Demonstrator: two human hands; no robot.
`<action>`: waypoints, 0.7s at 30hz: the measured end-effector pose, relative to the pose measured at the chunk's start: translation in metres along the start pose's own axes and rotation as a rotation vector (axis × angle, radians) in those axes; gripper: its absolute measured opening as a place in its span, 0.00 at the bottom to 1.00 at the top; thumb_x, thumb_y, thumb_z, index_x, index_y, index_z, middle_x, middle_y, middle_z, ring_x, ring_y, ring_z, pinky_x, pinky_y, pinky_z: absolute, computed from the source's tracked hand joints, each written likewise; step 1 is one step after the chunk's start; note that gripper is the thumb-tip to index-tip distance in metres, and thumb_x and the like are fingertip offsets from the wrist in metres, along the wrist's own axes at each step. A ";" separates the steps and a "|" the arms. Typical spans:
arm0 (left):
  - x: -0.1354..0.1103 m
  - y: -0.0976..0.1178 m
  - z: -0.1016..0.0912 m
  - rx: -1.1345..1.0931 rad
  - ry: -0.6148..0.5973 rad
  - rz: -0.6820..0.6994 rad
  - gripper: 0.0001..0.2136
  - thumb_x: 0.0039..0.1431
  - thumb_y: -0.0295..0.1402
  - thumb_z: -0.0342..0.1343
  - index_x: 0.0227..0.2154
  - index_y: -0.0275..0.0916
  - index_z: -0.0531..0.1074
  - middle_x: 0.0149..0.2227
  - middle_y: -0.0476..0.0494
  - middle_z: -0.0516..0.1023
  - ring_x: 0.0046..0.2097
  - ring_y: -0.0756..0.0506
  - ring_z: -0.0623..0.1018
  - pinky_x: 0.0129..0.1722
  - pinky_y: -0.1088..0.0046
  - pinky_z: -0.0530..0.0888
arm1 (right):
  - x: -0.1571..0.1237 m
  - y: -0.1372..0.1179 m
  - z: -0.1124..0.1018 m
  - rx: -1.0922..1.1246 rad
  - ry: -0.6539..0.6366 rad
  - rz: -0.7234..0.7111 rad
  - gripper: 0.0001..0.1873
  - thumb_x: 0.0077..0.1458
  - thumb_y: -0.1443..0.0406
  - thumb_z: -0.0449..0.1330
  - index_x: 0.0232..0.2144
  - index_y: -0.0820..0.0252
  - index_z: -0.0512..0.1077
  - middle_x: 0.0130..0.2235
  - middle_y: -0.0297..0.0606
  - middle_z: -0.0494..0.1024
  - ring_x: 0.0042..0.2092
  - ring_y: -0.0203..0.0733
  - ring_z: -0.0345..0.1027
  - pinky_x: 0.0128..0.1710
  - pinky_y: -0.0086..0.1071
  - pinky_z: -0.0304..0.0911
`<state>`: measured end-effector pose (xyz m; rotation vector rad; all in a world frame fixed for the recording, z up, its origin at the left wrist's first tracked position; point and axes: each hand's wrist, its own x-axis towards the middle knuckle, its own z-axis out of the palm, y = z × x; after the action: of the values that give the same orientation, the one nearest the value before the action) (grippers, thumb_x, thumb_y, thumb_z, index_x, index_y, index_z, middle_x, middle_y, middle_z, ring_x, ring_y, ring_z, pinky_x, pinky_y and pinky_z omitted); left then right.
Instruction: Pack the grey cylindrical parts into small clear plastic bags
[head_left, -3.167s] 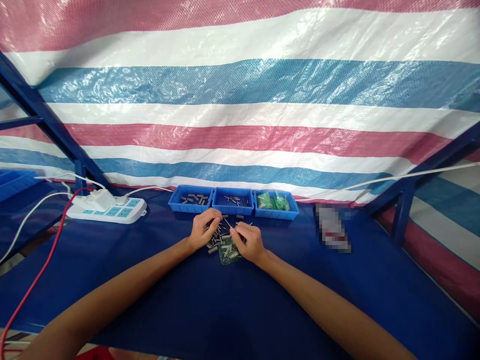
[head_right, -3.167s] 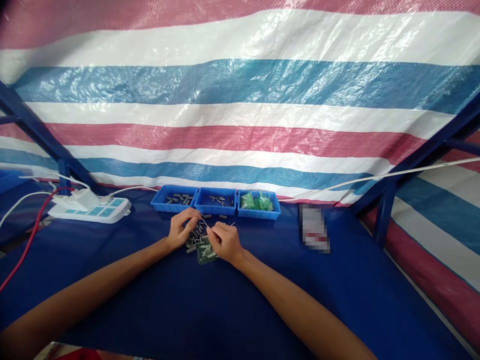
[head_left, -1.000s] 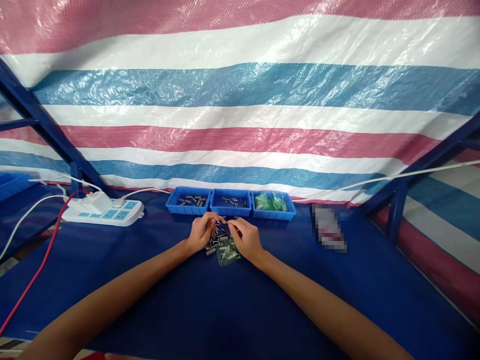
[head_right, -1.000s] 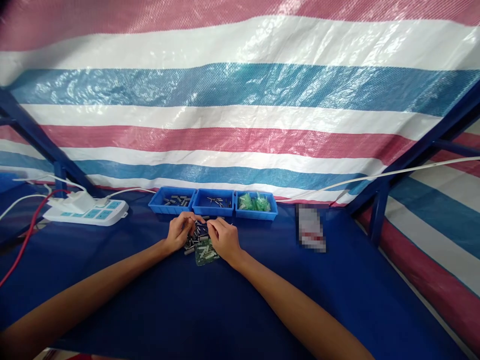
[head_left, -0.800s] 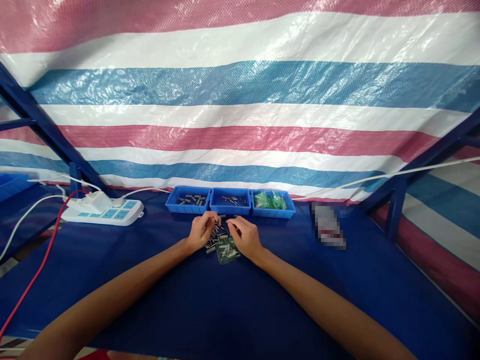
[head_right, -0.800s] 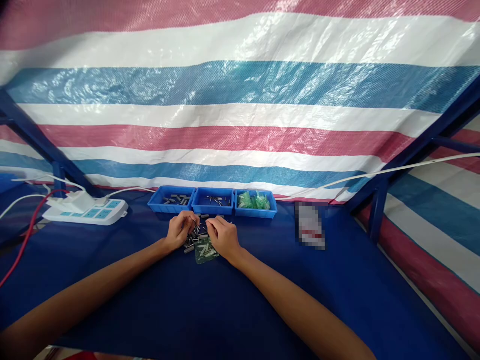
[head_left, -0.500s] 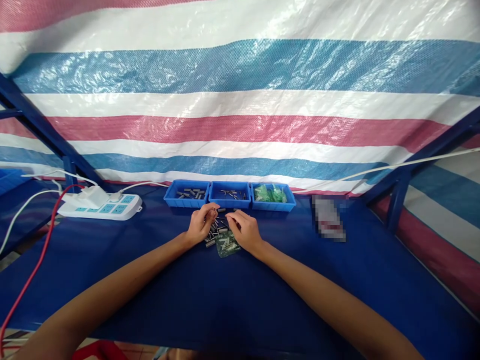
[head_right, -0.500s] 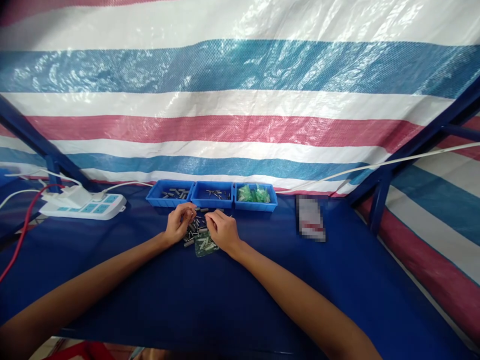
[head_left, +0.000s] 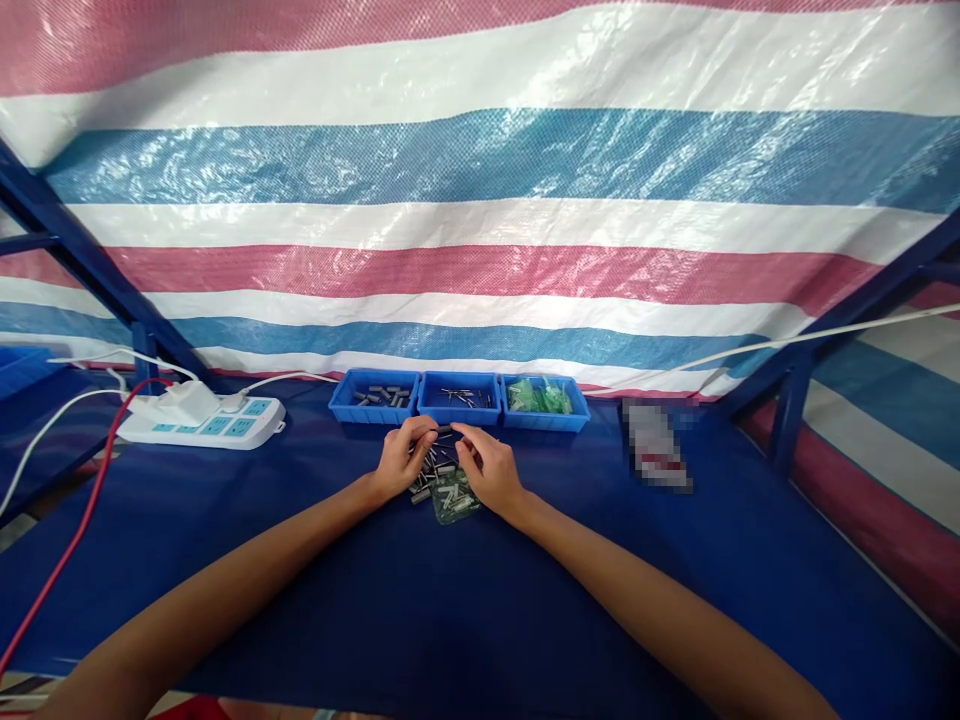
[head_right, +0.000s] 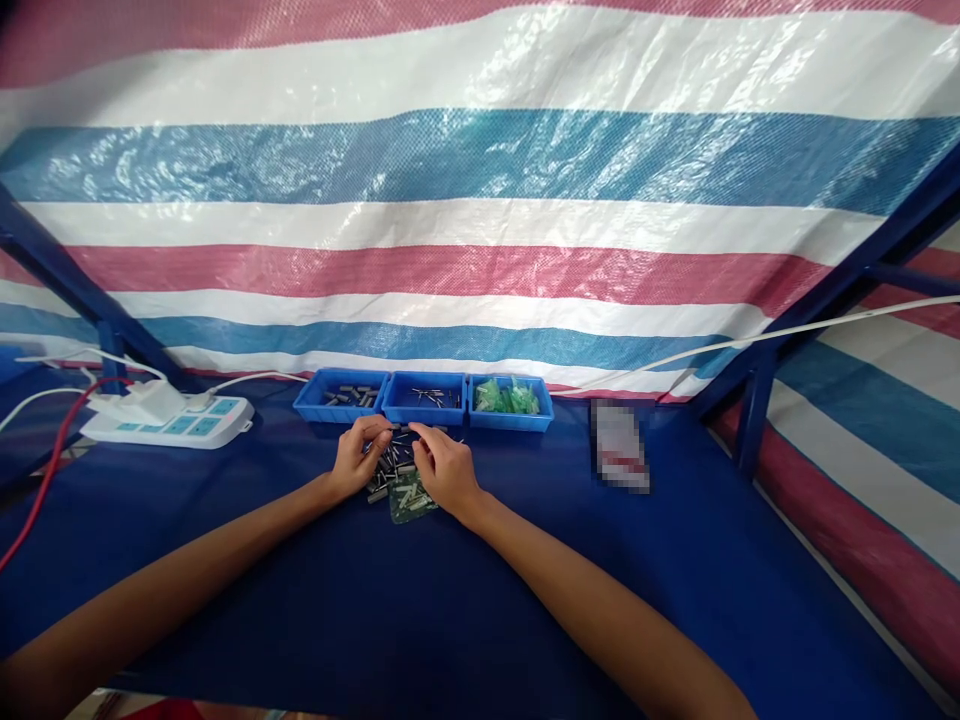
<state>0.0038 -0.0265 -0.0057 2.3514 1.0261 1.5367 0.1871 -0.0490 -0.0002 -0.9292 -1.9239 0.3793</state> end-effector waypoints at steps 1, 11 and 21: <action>0.000 0.000 0.000 -0.004 -0.002 0.004 0.07 0.63 0.32 0.48 0.41 0.36 0.65 0.36 0.43 0.77 0.36 0.48 0.78 0.36 0.76 0.73 | 0.000 0.000 0.000 0.004 -0.004 -0.005 0.16 0.62 0.66 0.48 0.51 0.60 0.65 0.36 0.40 0.74 0.32 0.37 0.67 0.33 0.30 0.62; -0.002 -0.003 0.002 0.014 -0.068 0.009 0.08 0.61 0.34 0.52 0.41 0.37 0.65 0.30 0.47 0.76 0.30 0.49 0.77 0.30 0.77 0.72 | 0.000 0.002 0.001 -0.027 -0.039 -0.081 0.12 0.62 0.64 0.49 0.41 0.60 0.71 0.30 0.39 0.72 0.30 0.37 0.65 0.31 0.29 0.60; 0.004 0.004 -0.001 0.008 -0.230 0.001 0.09 0.62 0.36 0.50 0.40 0.37 0.68 0.27 0.48 0.76 0.26 0.51 0.75 0.27 0.80 0.68 | -0.001 0.001 0.001 -0.004 0.013 -0.034 0.13 0.63 0.65 0.47 0.31 0.61 0.69 0.29 0.37 0.71 0.30 0.36 0.65 0.33 0.29 0.58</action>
<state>0.0055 -0.0277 -0.0002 2.4619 0.9775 1.2264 0.1872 -0.0487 -0.0017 -0.8981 -1.9266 0.3480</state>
